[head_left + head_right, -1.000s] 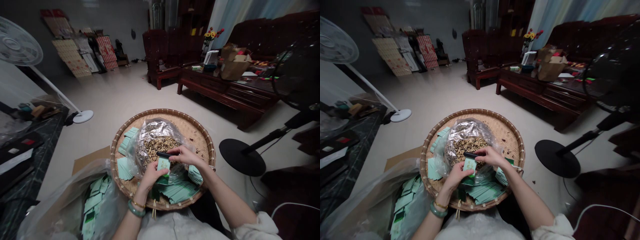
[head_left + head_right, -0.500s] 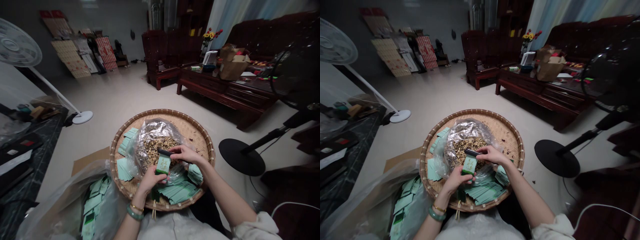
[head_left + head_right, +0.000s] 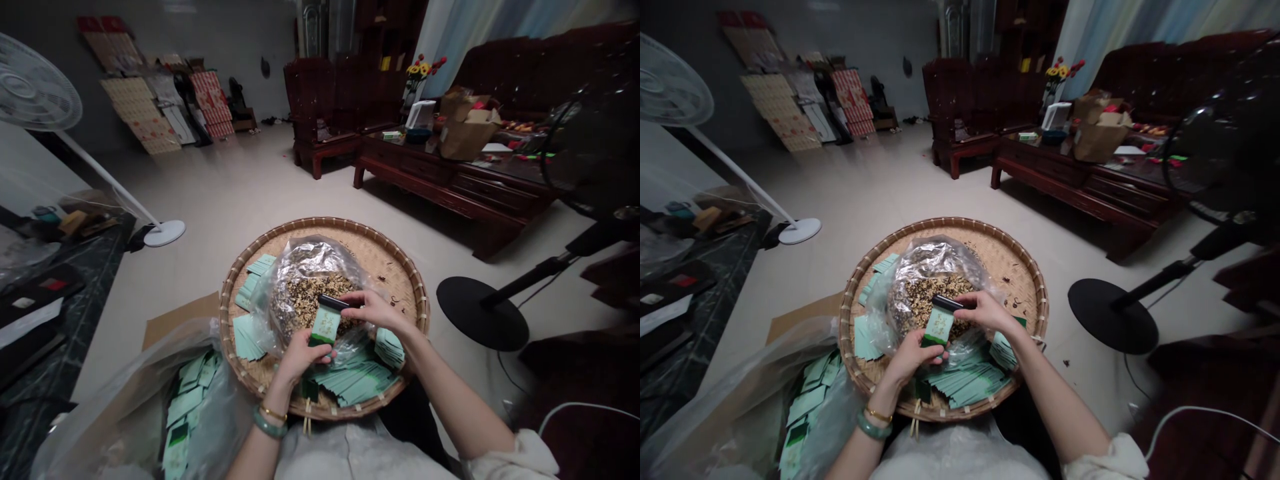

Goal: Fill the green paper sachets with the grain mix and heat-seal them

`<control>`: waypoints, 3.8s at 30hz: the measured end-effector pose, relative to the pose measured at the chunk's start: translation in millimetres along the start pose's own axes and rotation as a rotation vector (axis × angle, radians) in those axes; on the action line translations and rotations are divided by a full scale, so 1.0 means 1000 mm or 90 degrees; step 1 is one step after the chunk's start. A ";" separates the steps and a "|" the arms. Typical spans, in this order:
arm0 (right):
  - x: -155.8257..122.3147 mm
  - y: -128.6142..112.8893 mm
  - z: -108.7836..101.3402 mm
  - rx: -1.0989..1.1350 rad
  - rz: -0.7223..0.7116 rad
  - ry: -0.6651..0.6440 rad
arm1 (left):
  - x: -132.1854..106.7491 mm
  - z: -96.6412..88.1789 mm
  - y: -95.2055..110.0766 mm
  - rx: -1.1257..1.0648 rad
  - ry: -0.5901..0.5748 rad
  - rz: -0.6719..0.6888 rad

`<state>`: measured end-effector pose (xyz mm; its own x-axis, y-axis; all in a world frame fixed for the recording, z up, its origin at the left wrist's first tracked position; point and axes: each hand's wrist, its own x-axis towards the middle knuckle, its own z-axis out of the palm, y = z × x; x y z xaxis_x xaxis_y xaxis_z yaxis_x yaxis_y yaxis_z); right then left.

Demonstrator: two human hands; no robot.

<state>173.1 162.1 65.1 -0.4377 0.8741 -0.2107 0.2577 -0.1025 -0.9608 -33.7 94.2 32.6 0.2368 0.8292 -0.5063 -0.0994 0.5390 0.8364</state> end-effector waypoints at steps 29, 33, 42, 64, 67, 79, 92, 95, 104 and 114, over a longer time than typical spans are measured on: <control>0.002 -0.001 0.019 0.013 -0.002 -0.041 | 0.017 0.004 0.028 -0.130 0.070 0.163; 0.003 0.006 0.017 0.013 0.031 -0.041 | 0.012 0.000 0.027 -0.095 0.001 0.132; 0.006 0.015 0.016 -0.013 -0.075 -0.084 | 0.014 -0.004 0.021 -0.082 0.067 0.116; 0.000 0.007 0.060 -0.118 -0.155 0.193 | 0.009 0.011 0.019 -0.168 0.149 0.198; 0.003 0.007 0.064 -0.051 -0.137 0.182 | 0.007 0.010 0.020 -0.175 0.152 0.207; 0.000 0.003 0.044 0.174 0.008 0.075 | -0.009 -0.018 0.038 -0.340 0.109 0.199; -0.018 0.019 0.123 -0.537 -0.061 -0.173 | -0.024 -0.034 0.037 -0.636 -0.159 0.277; -0.019 0.024 0.136 -0.570 -0.069 -0.159 | -0.022 -0.031 0.039 -0.579 -0.131 0.248; -0.008 0.034 0.071 0.160 0.086 0.030 | -0.006 -0.035 0.031 -0.295 0.269 0.318; -0.019 0.004 0.069 -0.271 -0.310 0.217 | -0.004 -0.009 0.017 0.043 0.131 0.234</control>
<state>123.5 111.9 52.5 -0.3128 0.8801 0.3571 0.4457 0.4680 -0.7631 -45.2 101.4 47.5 -0.0006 0.9802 -0.1980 -0.0766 0.1973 0.9773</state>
